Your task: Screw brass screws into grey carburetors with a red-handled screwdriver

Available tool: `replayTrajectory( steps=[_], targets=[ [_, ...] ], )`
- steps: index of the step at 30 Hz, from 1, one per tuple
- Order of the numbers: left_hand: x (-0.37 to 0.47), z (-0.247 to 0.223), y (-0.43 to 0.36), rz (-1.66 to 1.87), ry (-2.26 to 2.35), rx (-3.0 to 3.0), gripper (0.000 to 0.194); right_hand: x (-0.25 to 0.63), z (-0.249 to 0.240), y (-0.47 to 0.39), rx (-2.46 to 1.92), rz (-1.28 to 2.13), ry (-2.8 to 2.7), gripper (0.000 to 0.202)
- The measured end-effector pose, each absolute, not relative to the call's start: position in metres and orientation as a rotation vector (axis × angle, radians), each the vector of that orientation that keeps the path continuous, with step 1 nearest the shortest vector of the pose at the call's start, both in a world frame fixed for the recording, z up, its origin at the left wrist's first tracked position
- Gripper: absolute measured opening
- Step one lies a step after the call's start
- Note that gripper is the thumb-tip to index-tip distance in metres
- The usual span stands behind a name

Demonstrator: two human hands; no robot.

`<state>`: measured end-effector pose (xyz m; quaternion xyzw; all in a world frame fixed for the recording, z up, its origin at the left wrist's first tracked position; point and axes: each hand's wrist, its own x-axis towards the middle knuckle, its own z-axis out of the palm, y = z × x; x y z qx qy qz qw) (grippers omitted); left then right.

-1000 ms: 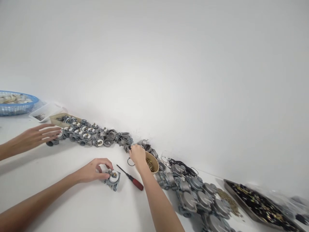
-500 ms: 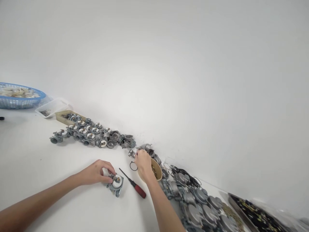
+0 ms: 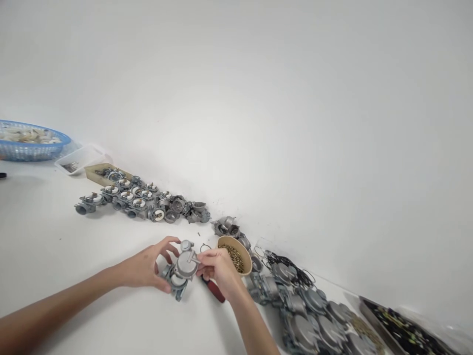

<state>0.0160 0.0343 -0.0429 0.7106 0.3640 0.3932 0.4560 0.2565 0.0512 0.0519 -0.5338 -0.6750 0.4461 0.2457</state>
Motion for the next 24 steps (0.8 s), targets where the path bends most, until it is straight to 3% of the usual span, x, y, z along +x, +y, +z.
replayTrajectory(
  steps=[3, 8, 17, 24],
  targets=[
    [0.018, -0.039, 0.03, 0.934, 0.973, 1.773, 0.107, 0.249, 0.034, 0.049, -1.458, 1.281, -1.855, 0.024],
    [0.019, -0.031, 0.024, 0.899, 0.995, 1.81, 0.09, 0.251, 0.024, 0.048, -1.469, 1.116, -2.018, 0.036],
    [0.014, -0.029, 0.018, 0.751, 1.078, 1.76, 0.097, 0.318, 0.043, 0.094, -1.781, 0.258, -2.086, 0.022],
    [0.012, -0.058, 0.033, 0.82, 0.755, 1.687, 0.082, 0.357, 0.023, 0.122, -2.01, 0.285, -2.247, 0.021]
  ],
)
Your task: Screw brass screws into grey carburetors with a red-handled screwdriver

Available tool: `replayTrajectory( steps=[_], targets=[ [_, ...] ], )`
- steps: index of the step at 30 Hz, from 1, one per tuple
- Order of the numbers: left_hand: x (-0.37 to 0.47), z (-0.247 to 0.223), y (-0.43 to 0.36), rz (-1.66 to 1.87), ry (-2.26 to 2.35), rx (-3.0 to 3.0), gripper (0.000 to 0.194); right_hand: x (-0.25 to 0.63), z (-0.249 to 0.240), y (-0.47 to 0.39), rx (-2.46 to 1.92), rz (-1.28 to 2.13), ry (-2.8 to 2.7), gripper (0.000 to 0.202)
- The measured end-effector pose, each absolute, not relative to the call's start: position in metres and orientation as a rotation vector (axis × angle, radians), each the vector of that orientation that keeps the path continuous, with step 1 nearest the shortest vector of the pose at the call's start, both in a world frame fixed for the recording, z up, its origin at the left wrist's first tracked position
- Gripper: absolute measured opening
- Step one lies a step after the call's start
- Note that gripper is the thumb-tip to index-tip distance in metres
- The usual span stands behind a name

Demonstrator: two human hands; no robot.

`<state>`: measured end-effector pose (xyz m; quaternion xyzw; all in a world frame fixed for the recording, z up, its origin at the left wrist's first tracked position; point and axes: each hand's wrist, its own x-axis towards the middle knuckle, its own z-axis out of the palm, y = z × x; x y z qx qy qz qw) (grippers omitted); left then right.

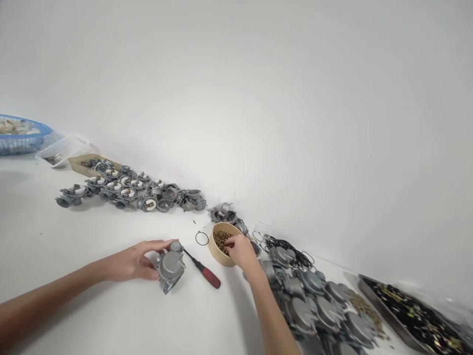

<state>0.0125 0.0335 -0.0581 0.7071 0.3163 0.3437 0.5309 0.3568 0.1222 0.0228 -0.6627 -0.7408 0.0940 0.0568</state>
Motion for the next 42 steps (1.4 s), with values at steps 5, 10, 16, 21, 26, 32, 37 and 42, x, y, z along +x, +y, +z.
replayTrajectory(
  steps=[5, 10, 16, 21, 26, 32, 37, 42],
  targets=[
    [0.016, -0.067, 0.04, 0.841, 0.614, 1.65, 0.064, 0.355, 0.02, 0.123, -2.082, 0.272, -2.292, 0.028],
    [0.024, -0.053, 0.034, 0.859, 0.406, 1.661, 0.057, 0.353, 0.022, 0.123, -2.138, 0.247, -2.292, 0.027],
    [0.026, -0.045, 0.031, 0.852, 0.344, 1.643, 0.055, 0.349, 0.027, 0.123, -2.113, 0.286, -2.355, 0.027],
    [0.026, -0.048, 0.033, 0.844, 0.352, 1.633, 0.054, 0.348, 0.028, 0.123, -2.088, 0.318, -2.392, 0.025],
    [0.026, -0.048, 0.032, 0.836, 0.374, 1.623, 0.054, 0.347, 0.027, 0.123, -2.108, 0.313, -2.356, 0.027],
    [0.025, -0.045, 0.031, 0.849, 0.376, 1.649, 0.053, 0.348, 0.027, 0.123, -2.112, 0.3, -2.31, 0.029],
    [0.02, -0.047, 0.034, 0.837, 0.474, 1.695, 0.055, 0.35, 0.026, 0.121, -2.067, 0.311, -2.299, 0.029],
    [0.016, -0.052, 0.038, 0.838, 0.549, 1.719, 0.056, 0.349, 0.028, 0.12, -2.03, 0.371, -2.331, 0.026]
  ],
)
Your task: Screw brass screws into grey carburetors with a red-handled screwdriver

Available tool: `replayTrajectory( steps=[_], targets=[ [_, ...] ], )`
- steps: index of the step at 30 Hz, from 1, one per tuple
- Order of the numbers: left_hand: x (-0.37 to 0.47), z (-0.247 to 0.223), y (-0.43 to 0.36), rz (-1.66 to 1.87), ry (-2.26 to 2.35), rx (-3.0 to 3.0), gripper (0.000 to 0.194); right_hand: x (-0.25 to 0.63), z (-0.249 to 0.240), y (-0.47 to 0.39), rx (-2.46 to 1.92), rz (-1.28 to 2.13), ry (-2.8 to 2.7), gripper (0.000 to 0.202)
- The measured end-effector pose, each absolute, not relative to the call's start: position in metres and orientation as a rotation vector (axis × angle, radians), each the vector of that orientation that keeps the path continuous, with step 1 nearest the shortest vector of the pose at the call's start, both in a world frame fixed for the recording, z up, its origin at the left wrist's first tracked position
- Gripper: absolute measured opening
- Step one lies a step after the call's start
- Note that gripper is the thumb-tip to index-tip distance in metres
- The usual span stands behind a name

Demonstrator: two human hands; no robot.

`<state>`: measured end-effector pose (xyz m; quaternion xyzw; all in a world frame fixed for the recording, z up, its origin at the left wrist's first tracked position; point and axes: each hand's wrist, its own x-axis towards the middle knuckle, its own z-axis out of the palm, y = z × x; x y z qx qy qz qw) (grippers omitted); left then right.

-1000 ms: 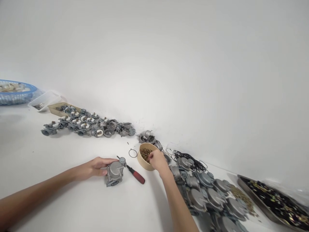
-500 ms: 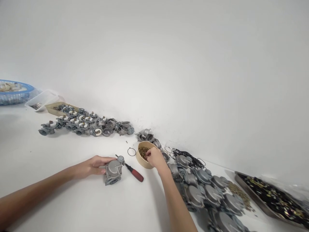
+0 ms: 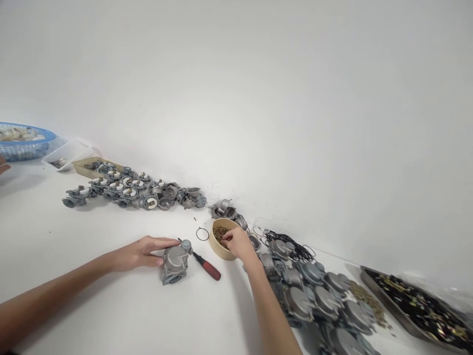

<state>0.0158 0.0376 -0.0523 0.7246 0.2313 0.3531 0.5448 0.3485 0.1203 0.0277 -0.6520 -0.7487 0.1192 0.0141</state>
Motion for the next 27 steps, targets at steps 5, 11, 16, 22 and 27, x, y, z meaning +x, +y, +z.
replayTrajectory(
  steps=[5, 11, 16, 22, 27],
  targets=[
    [0.019, -0.043, 0.033, 0.854, 0.505, 1.756, 0.05, 0.344, 0.029, 0.123, -2.075, 0.377, -2.347, 0.026],
    [0.019, -0.036, 0.03, 0.849, 0.483, 1.774, 0.048, 0.343, 0.029, 0.123, -2.108, 0.353, -2.269, 0.029],
    [0.015, -0.042, 0.031, 0.858, 0.718, 1.782, 0.051, 0.336, 0.046, 0.107, -1.909, 0.383, -2.182, 0.019],
    [0.019, -0.022, 0.014, 1.4, 0.874, 1.968, 0.035, 0.286, 0.068, 0.054, -1.419, 0.646, -2.184, 0.022],
    [0.033, -0.014, -0.007, 1.51, 0.592, 1.963, 0.021, 0.248, 0.064, 0.012, -1.094, 1.156, -2.062, 0.02]
  ],
)
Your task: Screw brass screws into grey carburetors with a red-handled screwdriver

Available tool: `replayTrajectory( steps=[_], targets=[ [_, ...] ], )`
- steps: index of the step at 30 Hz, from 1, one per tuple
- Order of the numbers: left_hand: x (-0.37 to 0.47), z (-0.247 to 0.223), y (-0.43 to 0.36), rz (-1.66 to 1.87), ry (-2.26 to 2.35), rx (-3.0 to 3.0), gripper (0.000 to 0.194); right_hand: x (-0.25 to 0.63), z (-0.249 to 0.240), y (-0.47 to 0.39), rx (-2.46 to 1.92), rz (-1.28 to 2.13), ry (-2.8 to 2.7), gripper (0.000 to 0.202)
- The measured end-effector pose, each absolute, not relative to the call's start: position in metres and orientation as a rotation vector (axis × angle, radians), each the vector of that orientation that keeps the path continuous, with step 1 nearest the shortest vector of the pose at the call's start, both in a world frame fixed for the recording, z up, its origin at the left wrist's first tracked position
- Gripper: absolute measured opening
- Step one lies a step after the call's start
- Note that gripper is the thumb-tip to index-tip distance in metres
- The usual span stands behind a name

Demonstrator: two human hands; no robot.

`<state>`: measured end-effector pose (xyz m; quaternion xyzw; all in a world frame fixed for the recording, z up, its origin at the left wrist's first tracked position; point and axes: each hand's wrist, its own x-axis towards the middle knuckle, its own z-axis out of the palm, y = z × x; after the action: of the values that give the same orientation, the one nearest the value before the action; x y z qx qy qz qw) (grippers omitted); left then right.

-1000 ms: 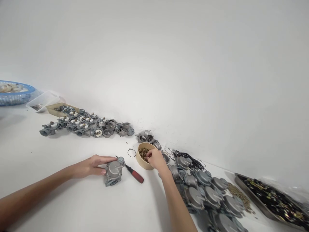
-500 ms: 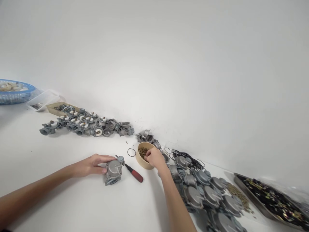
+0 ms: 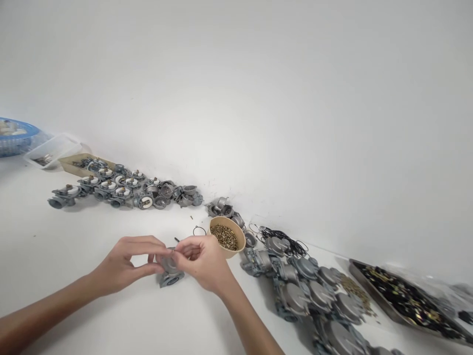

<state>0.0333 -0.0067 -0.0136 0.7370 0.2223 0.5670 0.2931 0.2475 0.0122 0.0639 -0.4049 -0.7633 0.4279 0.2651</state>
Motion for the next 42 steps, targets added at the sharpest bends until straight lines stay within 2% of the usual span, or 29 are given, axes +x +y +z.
replayTrajectory(
  steps=[4, 7, 11, 15, 18, 23, 28, 35, 42],
  targets=[
    [0.044, -0.016, -0.017, 1.471, 0.623, 1.779, 0.017, 0.24, 0.053, 0.0, -1.004, 1.435, -1.877, 0.019],
    [0.047, -0.015, -0.019, 1.409, 0.677, 1.614, 0.022, 0.241, 0.044, -0.004, -0.972, 1.421, -1.795, 0.022],
    [0.047, -0.013, -0.016, 1.381, 0.694, 1.568, 0.014, 0.241, 0.035, -0.008, -0.952, 1.404, -1.753, 0.025],
    [0.046, -0.014, -0.012, 1.368, 0.648, 1.51, 0.016, 0.242, 0.029, -0.009, -1.015, 1.394, -1.729, 0.03],
    [0.041, -0.017, -0.007, 1.376, 0.679, 1.484, 0.012, 0.25, 0.029, -0.006, -1.05, 1.282, -1.736, 0.032],
    [0.024, -0.021, 0.008, 1.387, 0.89, 1.606, 0.011, 0.278, 0.025, 0.013, -1.181, 0.889, -1.784, 0.029],
    [0.015, -0.027, 0.019, 1.266, 1.003, 1.748, 0.011, 0.298, 0.012, 0.031, -1.255, 0.88, -1.783, 0.027],
    [0.022, -0.036, 0.02, 1.18, 1.036, 1.83, 0.013, 0.294, 0.015, 0.027, -1.096, 0.784, -2.006, 0.014],
    [0.024, -0.034, 0.019, 1.173, 1.07, 1.846, 0.014, 0.291, 0.018, 0.02, -1.044, 0.65, -2.142, 0.016]
  ],
)
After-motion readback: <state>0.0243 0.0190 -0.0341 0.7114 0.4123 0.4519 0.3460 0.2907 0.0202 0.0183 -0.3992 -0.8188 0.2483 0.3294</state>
